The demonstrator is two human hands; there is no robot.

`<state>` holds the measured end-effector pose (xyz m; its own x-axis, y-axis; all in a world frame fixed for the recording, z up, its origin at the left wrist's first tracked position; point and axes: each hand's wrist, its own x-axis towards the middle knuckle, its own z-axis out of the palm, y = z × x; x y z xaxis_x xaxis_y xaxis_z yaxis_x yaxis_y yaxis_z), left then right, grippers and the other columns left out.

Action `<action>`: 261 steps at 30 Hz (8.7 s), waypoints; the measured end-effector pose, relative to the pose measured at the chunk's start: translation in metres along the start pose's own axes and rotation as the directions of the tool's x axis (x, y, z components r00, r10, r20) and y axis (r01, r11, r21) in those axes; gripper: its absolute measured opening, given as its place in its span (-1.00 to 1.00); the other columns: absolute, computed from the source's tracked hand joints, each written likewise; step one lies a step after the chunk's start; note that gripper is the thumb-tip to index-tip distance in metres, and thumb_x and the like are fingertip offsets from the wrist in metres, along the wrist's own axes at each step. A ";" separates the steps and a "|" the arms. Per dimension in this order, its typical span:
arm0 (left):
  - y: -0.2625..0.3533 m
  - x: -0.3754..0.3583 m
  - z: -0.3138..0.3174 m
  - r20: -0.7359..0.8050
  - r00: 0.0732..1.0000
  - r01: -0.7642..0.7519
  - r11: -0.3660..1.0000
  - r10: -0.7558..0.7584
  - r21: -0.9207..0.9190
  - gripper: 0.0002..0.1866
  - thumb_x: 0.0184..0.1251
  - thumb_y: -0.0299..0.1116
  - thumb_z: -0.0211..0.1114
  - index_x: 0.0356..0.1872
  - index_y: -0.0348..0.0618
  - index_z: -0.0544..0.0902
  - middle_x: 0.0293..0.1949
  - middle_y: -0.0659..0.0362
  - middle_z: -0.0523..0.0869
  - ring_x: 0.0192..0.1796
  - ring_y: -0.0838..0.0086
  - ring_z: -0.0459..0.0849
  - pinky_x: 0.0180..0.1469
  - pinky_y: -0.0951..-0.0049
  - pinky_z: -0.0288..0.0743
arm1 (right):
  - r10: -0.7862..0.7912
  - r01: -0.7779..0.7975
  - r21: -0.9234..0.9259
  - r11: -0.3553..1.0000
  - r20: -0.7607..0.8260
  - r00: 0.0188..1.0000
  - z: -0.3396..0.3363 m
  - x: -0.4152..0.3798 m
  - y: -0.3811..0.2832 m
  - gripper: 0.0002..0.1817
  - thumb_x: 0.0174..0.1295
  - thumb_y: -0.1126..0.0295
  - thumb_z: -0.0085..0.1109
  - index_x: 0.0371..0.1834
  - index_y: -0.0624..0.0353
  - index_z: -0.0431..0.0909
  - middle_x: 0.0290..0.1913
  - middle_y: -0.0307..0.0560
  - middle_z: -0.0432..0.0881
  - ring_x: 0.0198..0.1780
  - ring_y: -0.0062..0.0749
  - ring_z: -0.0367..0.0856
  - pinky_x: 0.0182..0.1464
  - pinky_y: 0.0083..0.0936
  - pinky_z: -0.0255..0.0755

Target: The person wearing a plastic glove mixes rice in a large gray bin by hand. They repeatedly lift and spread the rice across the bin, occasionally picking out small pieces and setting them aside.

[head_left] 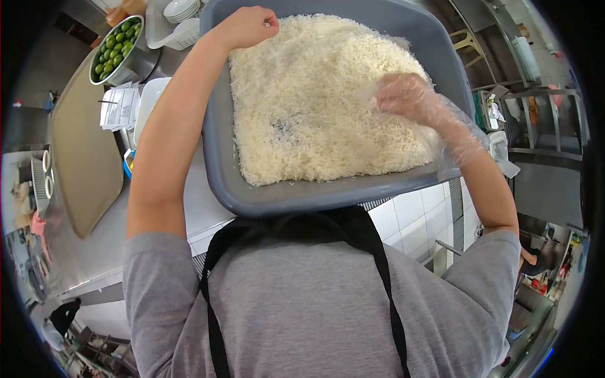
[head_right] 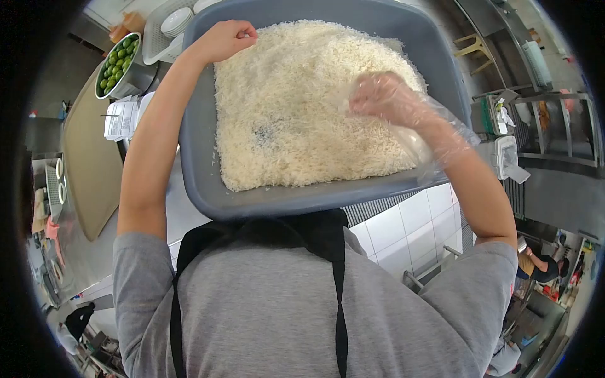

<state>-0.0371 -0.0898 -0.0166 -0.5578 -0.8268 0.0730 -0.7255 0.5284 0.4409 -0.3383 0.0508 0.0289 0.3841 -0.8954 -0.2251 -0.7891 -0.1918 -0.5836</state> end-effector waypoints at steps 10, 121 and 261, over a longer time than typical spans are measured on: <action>0.012 -0.006 0.002 -0.077 0.993 -0.097 0.994 0.092 -0.058 -0.78 0.15 -0.24 0.18 -0.30 -0.17 0.57 -0.53 0.19 0.59 -0.46 0.45 0.54 -0.38 0.45 0.40 | 0.270 -0.267 0.340 0.902 0.038 0.962 0.003 0.023 -0.024 -0.71 0.11 0.20 0.19 -0.37 0.25 0.61 -0.55 -0.28 0.44 -0.52 -0.62 0.36 -0.42 -0.61 0.32; 0.037 -0.033 -0.006 -0.160 0.948 0.260 0.959 -0.276 -0.114 -0.69 -0.04 -0.14 0.18 -0.51 -0.24 0.55 -0.52 0.09 0.62 -0.42 0.33 0.59 -0.32 0.40 0.44 | -0.113 0.105 0.051 0.993 0.193 0.975 0.000 0.062 -0.071 -0.79 0.10 0.45 -0.05 -0.19 0.15 0.46 -0.20 -0.15 0.47 -0.11 -0.40 0.48 0.00 -0.42 0.35; -0.041 -0.153 -0.063 0.010 0.862 0.488 0.836 -0.507 0.251 -0.83 -0.10 -0.37 0.19 -0.51 -0.27 0.58 -0.45 0.01 0.64 -0.33 0.20 0.61 -0.27 0.31 0.45 | -0.071 0.116 -0.336 0.935 0.144 0.987 0.029 0.126 -0.032 -0.17 -0.05 -0.17 0.16 0.23 0.12 0.25 0.32 -0.04 0.17 0.39 -0.12 -0.07 0.38 -0.23 -0.16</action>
<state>0.1035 0.0030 0.0107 -0.1173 -0.9786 -0.1691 -0.9799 0.0864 0.1798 -0.2507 -0.0441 -0.0031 0.5041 -0.8122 -0.2936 -0.8540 -0.4181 -0.3096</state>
